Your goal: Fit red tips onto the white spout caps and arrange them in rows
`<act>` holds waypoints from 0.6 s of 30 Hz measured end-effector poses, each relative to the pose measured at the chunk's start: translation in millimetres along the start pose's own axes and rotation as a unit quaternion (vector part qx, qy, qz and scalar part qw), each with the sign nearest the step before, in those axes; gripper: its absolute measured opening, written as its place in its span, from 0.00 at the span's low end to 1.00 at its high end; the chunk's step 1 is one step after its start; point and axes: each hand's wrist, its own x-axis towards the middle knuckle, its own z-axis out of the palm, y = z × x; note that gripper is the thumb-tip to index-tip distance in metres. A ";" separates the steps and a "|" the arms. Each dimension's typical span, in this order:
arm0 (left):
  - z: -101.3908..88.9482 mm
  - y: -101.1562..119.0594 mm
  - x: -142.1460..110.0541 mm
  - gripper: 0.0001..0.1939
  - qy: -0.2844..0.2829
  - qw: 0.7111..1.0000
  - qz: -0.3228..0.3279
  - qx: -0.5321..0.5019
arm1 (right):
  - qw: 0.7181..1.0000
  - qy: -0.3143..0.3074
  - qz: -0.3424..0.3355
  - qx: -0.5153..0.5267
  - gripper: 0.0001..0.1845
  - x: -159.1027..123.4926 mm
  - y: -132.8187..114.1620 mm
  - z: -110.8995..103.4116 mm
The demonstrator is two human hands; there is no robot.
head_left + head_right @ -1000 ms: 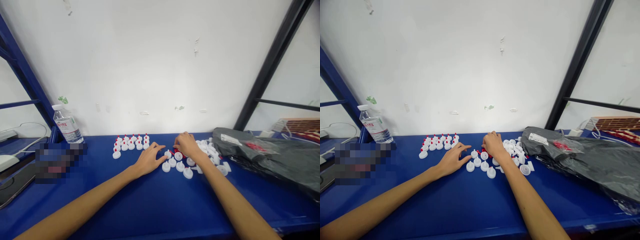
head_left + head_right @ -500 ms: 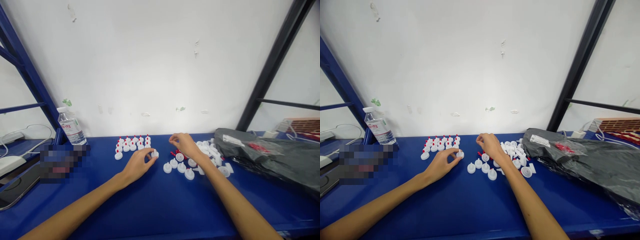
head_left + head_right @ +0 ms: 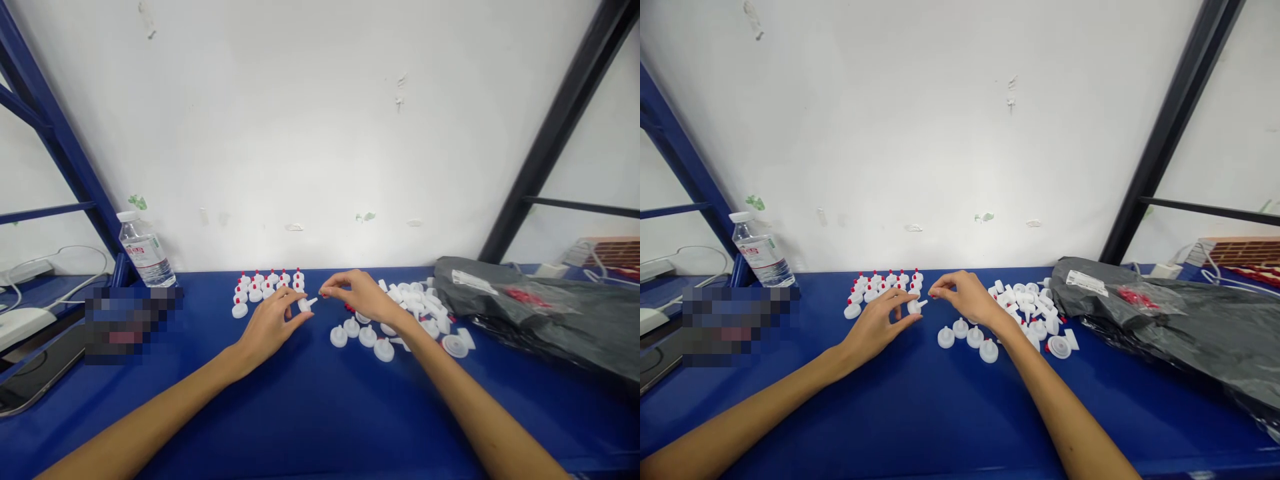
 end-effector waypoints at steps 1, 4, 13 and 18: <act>-0.7 -0.7 0.2 0.21 0.007 1.000 -0.004 -0.005 | 1.000 -0.002 0.002 0.020 0.12 0.1 -0.4 -0.1; -1.9 -0.6 0.6 0.20 0.015 0.999 -0.012 -0.030 | 0.998 -0.009 0.004 0.057 0.12 0.0 -1.7 2.6; -1.1 4.7 -1.6 0.21 0.049 0.995 -0.040 -0.071 | 0.992 -0.004 0.016 0.122 0.11 -0.2 -2.5 14.8; -1.0 9.2 -3.4 0.20 0.089 0.992 -0.024 -0.091 | 0.985 0.007 0.025 0.172 0.12 0.2 -5.5 15.7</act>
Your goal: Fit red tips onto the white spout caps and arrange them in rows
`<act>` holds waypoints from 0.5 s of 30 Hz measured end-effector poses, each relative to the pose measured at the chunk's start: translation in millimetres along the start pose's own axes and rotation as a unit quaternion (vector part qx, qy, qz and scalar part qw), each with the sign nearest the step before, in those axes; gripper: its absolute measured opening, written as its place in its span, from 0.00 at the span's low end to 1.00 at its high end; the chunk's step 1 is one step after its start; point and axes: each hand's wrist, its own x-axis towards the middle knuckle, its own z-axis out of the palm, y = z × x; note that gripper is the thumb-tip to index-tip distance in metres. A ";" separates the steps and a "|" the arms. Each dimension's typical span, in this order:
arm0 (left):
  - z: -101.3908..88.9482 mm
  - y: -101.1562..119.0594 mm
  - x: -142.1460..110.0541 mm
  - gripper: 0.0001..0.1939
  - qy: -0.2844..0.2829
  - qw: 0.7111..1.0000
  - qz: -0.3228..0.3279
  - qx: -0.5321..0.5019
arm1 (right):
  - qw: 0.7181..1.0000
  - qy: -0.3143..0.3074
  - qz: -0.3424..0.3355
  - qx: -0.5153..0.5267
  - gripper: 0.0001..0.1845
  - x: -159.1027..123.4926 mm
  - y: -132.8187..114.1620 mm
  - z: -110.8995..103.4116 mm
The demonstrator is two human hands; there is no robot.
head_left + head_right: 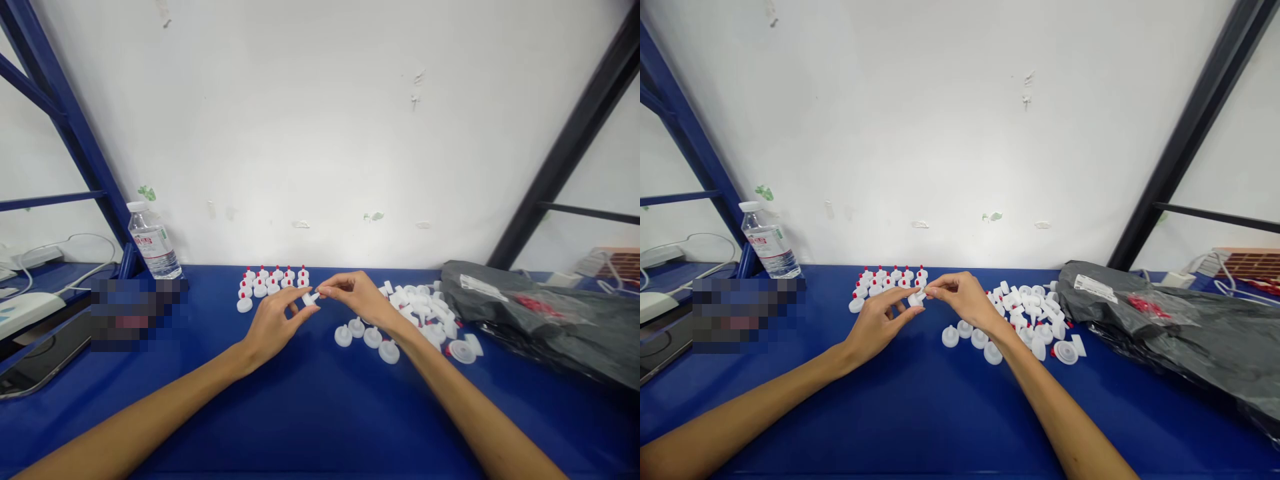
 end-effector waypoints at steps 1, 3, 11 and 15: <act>0.2 0.4 -0.7 0.20 0.005 1.000 0.006 -0.003 | 1.000 0.001 0.001 0.002 0.12 -0.1 -0.8 0.4; 0.7 0.2 -2.0 0.19 0.011 1.000 0.018 -0.006 | 1.000 0.000 0.002 -0.001 0.12 -0.5 -2.4 1.5; 2.4 -7.6 -3.9 0.19 0.026 0.998 0.044 0.028 | 0.995 0.023 -0.014 -0.092 0.09 -2.8 -7.0 6.1; 0.5 -2.1 -2.2 0.19 0.015 0.999 0.011 0.027 | 0.997 0.016 -0.031 -0.074 0.09 -1.4 -5.5 5.7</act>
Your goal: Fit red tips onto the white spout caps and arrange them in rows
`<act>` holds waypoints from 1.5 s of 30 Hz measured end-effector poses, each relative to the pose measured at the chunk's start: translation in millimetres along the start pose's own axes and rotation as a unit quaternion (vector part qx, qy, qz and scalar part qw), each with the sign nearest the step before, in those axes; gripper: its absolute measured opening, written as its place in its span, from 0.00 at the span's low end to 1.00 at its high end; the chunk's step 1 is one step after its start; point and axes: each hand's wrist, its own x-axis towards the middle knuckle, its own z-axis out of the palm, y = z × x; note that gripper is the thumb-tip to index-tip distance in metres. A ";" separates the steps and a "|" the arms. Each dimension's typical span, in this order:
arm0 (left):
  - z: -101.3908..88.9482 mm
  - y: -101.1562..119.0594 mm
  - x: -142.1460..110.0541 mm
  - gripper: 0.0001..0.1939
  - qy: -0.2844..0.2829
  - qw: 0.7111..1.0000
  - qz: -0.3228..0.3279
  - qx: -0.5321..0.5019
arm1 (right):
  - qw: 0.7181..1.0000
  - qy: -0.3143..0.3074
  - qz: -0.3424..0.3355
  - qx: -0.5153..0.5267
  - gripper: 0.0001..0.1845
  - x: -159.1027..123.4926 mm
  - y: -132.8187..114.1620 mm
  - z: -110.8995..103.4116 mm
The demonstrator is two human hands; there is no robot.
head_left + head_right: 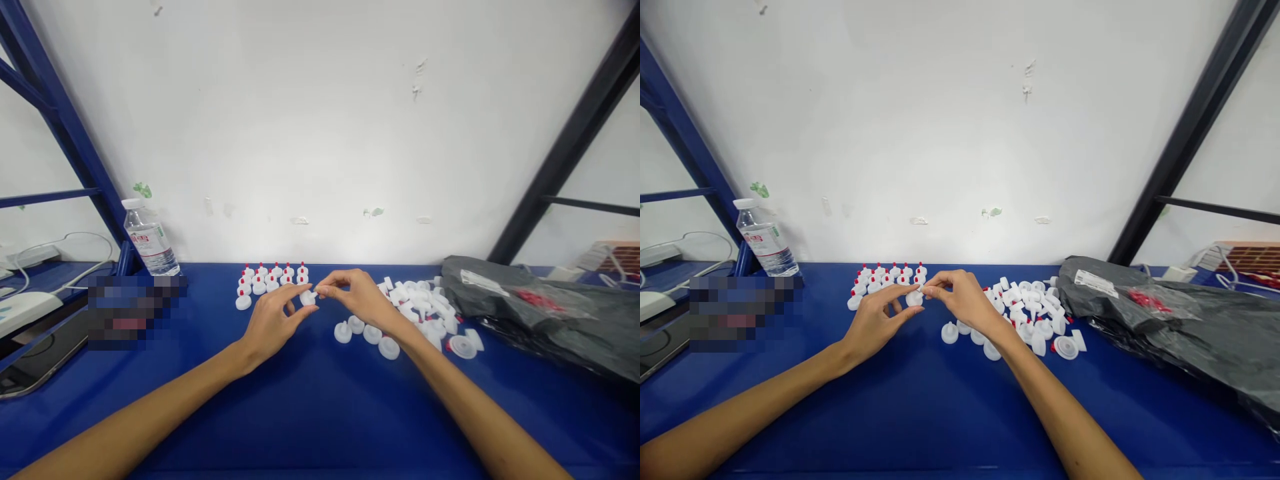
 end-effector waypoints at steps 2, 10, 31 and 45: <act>-1.7 4.0 1.2 0.21 -0.012 1.000 -0.021 0.002 | 1.000 -0.003 -0.003 0.017 0.08 0.6 1.7 0.2; 0.1 5.6 0.0 0.30 -0.089 0.994 -0.052 -0.025 | 0.997 0.020 -0.009 -0.080 0.03 -1.3 2.8 3.8; 4.6 -1.3 -0.2 0.21 -0.169 0.985 -0.033 0.020 | 0.979 -0.072 -0.090 -0.171 0.14 -6.6 -0.6 9.9; -3.4 -5.9 6.9 0.20 -0.141 0.986 -0.074 0.050 | 0.983 0.002 -0.060 -0.176 0.15 -3.9 -4.4 3.3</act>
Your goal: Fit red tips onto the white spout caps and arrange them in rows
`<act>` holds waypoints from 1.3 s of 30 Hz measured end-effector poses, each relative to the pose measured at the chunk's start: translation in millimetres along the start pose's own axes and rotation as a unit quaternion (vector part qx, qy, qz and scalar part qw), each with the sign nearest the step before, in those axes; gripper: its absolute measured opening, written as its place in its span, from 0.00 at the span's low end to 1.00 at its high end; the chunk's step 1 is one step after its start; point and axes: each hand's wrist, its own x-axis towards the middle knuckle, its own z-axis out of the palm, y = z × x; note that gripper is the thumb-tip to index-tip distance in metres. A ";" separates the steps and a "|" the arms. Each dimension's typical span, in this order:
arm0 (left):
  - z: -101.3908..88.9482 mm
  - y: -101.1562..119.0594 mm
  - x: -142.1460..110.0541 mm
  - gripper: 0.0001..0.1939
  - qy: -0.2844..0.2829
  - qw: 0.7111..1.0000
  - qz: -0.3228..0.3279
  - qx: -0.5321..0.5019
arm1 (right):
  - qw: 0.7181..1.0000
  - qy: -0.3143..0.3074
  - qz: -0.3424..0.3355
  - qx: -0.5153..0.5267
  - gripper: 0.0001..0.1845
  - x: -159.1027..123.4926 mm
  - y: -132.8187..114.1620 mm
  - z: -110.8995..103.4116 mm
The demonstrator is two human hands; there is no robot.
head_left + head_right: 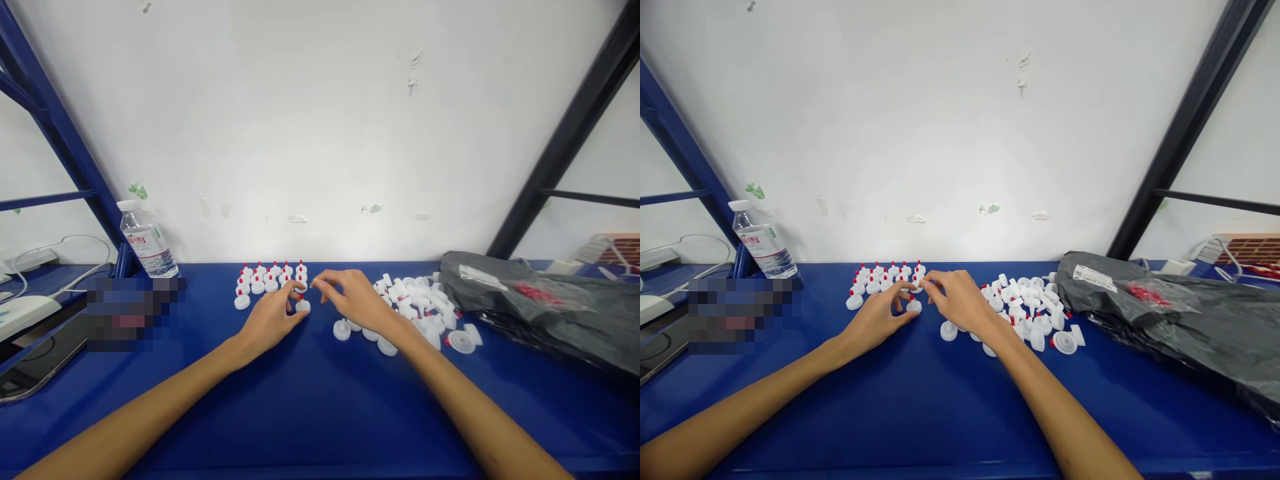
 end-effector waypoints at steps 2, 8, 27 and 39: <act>1.3 -1.2 0.5 0.17 0.001 1.000 0.014 0.008 | 1.000 0.003 -0.001 -0.005 0.15 -0.2 -0.4 -0.1; -0.2 0.8 -0.2 0.19 0.004 0.998 0.014 0.060 | 1.000 0.002 0.002 0.002 0.14 0.2 0.1 0.7; -25.7 -17.0 6.4 0.26 -0.024 0.983 -0.071 0.165 | 1.000 -0.012 0.000 -0.028 0.15 -0.5 0.3 1.6; -11.6 18.1 -12.1 0.19 0.027 0.964 0.028 0.263 | 0.999 -0.008 -0.008 -0.037 0.15 0.2 0.7 1.2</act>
